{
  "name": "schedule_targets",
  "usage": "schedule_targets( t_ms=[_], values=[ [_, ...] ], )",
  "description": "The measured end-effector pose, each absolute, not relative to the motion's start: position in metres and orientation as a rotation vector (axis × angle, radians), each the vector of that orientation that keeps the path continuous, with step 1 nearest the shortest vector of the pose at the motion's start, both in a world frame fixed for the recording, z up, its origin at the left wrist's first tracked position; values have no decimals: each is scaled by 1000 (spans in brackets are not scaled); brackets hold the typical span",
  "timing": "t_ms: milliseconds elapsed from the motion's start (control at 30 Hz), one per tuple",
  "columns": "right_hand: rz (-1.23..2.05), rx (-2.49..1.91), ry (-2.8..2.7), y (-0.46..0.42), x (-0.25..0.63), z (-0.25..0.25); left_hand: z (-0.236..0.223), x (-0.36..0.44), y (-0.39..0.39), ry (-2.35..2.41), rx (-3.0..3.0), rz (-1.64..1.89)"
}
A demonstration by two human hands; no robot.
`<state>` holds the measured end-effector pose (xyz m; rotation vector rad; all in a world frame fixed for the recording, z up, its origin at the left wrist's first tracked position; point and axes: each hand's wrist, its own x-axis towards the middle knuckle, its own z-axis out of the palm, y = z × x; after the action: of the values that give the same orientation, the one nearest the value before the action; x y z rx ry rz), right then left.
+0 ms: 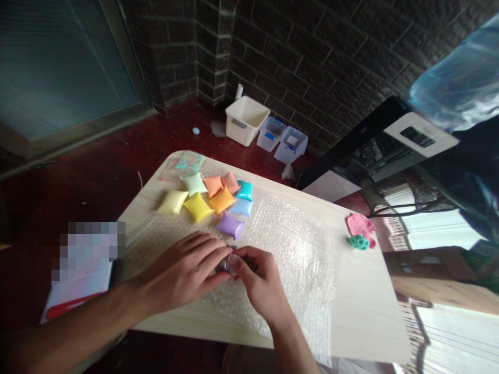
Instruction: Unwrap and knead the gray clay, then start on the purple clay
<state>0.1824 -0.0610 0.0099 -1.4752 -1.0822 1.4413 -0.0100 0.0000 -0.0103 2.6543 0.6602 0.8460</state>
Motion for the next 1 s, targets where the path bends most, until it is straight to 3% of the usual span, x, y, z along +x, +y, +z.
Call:
schedule_targets(
  t_ms=[267,433,1000],
  values=[
    [1582,-1446,-1048,-61,187,0,-17,-11,-7,667,2491,907],
    [1712,-1466,-1098,-64,196,-2,-18,-11,-12,461,2727,838],
    [1401,-1479,-1057,-63,191,15,-12,-13,1,668,2112,852]
  ],
)
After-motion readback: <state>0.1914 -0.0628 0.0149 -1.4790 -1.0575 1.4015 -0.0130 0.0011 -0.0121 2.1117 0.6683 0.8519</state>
